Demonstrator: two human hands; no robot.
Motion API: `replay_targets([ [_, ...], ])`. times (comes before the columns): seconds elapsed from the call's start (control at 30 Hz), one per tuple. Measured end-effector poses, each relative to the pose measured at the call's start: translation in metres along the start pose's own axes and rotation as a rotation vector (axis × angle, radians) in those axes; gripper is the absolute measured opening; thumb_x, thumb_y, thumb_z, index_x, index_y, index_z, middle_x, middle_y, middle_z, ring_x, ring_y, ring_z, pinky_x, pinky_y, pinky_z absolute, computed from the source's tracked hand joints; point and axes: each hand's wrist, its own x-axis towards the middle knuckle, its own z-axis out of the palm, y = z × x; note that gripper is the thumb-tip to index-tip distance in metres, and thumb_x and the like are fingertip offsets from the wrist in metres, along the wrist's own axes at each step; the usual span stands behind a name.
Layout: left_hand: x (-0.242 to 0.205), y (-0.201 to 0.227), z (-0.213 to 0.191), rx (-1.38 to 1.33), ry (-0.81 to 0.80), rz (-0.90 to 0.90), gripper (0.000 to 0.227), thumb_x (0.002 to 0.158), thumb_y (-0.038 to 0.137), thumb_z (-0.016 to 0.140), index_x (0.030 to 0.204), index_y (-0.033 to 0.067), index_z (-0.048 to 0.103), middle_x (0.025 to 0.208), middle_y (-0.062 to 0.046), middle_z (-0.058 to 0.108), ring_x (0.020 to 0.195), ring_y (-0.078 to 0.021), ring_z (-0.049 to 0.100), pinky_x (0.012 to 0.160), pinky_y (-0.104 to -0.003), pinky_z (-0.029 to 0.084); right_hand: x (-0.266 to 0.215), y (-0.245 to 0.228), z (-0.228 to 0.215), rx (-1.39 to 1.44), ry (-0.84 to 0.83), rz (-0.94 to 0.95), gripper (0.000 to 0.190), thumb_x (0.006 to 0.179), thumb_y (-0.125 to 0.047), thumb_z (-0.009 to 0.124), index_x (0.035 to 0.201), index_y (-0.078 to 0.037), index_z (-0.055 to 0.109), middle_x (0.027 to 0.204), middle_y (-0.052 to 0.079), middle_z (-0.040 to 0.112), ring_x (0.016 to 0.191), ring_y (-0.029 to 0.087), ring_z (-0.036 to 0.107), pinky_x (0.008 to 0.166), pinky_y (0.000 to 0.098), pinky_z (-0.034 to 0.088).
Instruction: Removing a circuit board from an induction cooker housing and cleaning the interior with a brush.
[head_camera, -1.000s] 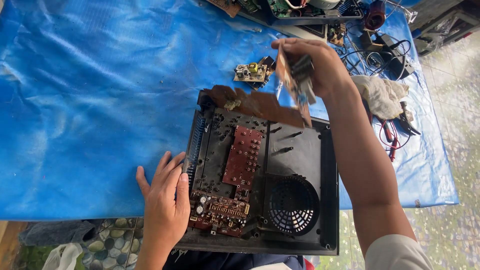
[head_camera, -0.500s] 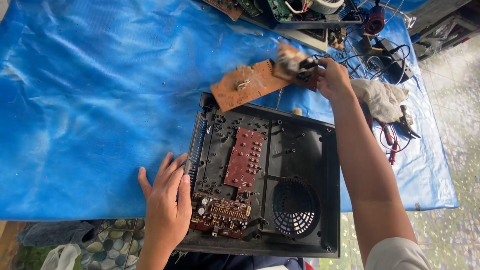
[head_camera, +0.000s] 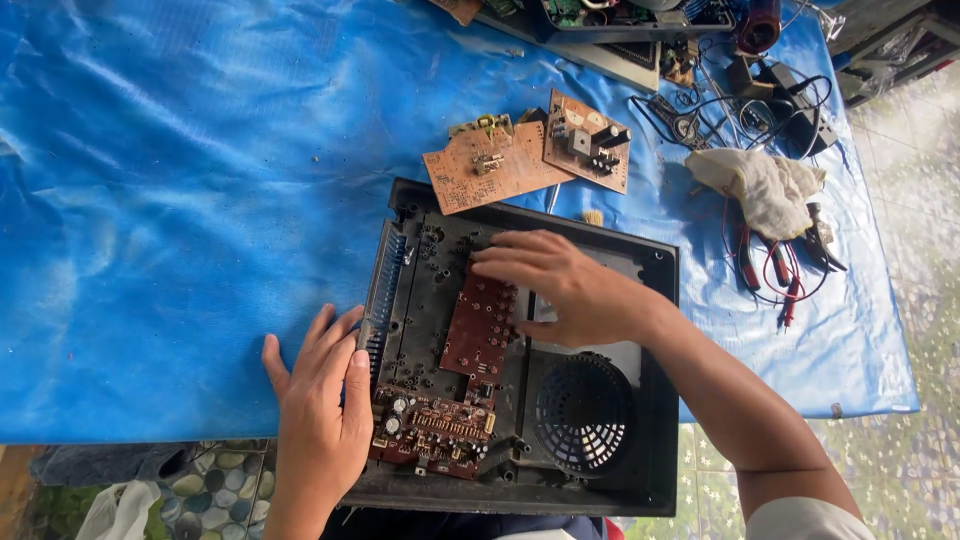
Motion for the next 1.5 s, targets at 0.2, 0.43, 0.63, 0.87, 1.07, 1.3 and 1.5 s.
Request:
replay_targets([
  [0.2,-0.001,-0.002,0.001,0.010,0.000,0.008,0.038,0.109,0.022,0.037,0.129,0.0082,0.067,0.146,-0.006,0.063,0.149,-0.0318,0.044,0.124,-0.067,0.001,0.003,0.007,-0.002,-0.027,-0.078,0.015,0.077,0.086,-0.027,0.083,0.153,-0.013,0.048,0.155,0.013,0.055,0.141,0.034,0.050,0.115,0.0549,0.034],
  [0.43,-0.002,-0.002,0.002,-0.010,0.018,0.022,0.038,0.110,0.023,0.037,0.124,0.0059,0.068,0.144,-0.007,0.065,0.148,-0.0332,0.046,0.125,-0.067,0.002,0.020,0.011,-0.008,-0.002,-0.161,-0.007,0.071,0.081,-0.032,0.081,0.146,-0.016,0.057,0.127,0.016,0.050,0.115,0.033,0.049,0.096,0.0497,0.044],
  [0.63,-0.003,-0.004,0.002,-0.021,0.018,0.019,0.039,0.109,0.023,0.038,0.131,0.0104,0.067,0.142,-0.006,0.065,0.147,-0.0339,0.046,0.123,-0.069,0.002,0.024,0.010,-0.030,0.206,-0.123,0.087,0.063,0.073,-0.027,0.088,0.124,-0.012,0.055,0.127,0.012,0.046,0.115,0.031,0.048,0.090,0.0430,0.047],
  [0.87,-0.001,-0.004,0.003,-0.009,0.017,0.027,0.036,0.109,0.022,0.038,0.126,0.0076,0.067,0.143,-0.006,0.065,0.148,-0.0336,0.046,0.124,-0.068,0.003,0.032,0.072,-0.043,0.159,0.418,0.306,0.018,0.088,-0.019,0.071,0.104,-0.011,0.065,0.113,0.009,0.062,0.098,0.021,0.058,0.082,0.0340,0.051],
  [1.07,0.000,-0.001,0.000,-0.023,0.011,0.029,0.036,0.110,0.021,0.037,0.121,0.0040,0.067,0.142,-0.009,0.065,0.147,-0.0340,0.047,0.125,-0.067,0.003,0.052,0.116,-0.033,0.166,0.536,0.753,0.026,0.104,-0.038,0.066,0.106,-0.012,0.071,0.091,0.004,0.073,0.080,0.017,0.067,0.068,0.0333,0.052],
  [1.3,-0.002,0.003,-0.002,-0.044,0.012,0.030,0.038,0.111,0.022,0.035,0.119,0.0050,0.069,0.140,-0.010,0.066,0.146,-0.0360,0.049,0.124,-0.067,0.003,0.042,0.022,-0.025,-0.081,0.482,0.175,0.026,0.102,-0.011,0.075,0.122,0.001,0.062,0.117,0.017,0.069,0.085,0.024,0.060,0.072,0.0367,0.053],
  [1.5,-0.001,0.004,-0.004,-0.024,0.012,0.043,0.036,0.112,0.020,0.036,0.122,0.0044,0.067,0.140,-0.010,0.066,0.146,-0.0369,0.048,0.123,-0.067,0.005,0.004,-0.090,0.034,0.013,-0.026,-0.040,0.063,0.095,-0.054,0.071,0.127,0.000,0.067,0.119,0.017,0.069,0.104,0.032,0.068,0.087,0.0417,0.052],
])
